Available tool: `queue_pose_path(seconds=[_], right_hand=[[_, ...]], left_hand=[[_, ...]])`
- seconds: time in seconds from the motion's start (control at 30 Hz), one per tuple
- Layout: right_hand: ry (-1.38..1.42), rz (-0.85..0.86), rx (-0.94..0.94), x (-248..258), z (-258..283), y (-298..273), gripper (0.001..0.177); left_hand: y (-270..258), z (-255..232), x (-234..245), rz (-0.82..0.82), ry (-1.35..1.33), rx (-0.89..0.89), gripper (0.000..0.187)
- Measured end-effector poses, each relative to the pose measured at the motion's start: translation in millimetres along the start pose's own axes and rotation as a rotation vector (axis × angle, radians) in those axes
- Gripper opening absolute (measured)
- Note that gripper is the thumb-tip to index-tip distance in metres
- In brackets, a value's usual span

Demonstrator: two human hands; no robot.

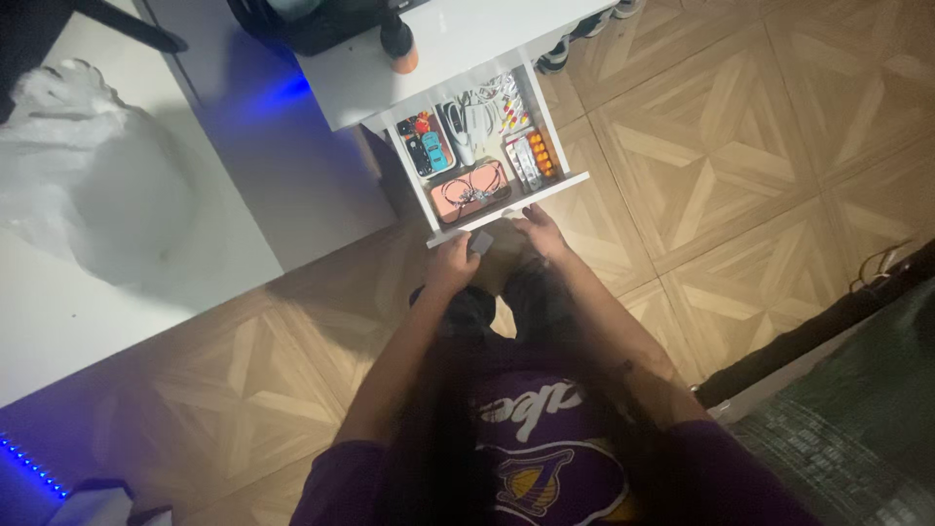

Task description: The person organizes small items from a white surface into a drawer. They pick up dice, a small toy car, keys, and several cables, coil the cables, and place them into the open drawer before closing it.

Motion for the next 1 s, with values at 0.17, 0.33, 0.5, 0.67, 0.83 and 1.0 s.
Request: queue_pose_path(seconds=[0.17, 0.33, 0.5, 0.67, 0.83, 1.0], right_hand=[[-0.045, -0.050, -0.096, -2, 10, -3, 0.093], [-0.050, -0.057, -0.122, -15, 42, 8, 0.091], [-0.057, 0.012, -0.080, -32, 81, 31, 0.096], [-0.073, 0.027, -0.059, -47, 105, 61, 0.100], [-0.077, 0.032, -0.043, -54, 118, 85, 0.101], [-0.122, 0.015, -0.051, -58, 133, 102, 0.100]], left_hand=[[9, 3, 9, 0.011, 0.031, -0.027, 0.060], [34, 26, 11, -0.175, 0.126, -0.207, 0.063], [68, 50, 35, -0.226, 0.107, -0.247, 0.069], [92, 46, 67, -0.155, 0.139, -0.126, 0.071], [109, 30, 98, -0.128, 0.118, -0.011, 0.069], [129, 30, 113, -0.069, 0.164, -0.008, 0.075]])
Point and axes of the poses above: each hand's wrist, its own y-axis towards the middle knuckle, its own x-axis out of the back of the hand, z = x × y, the point moved 2 cm from there along y, towards the middle knuckle, and after that the axes turned 14 degrees about -x, right-handed, at the moved point
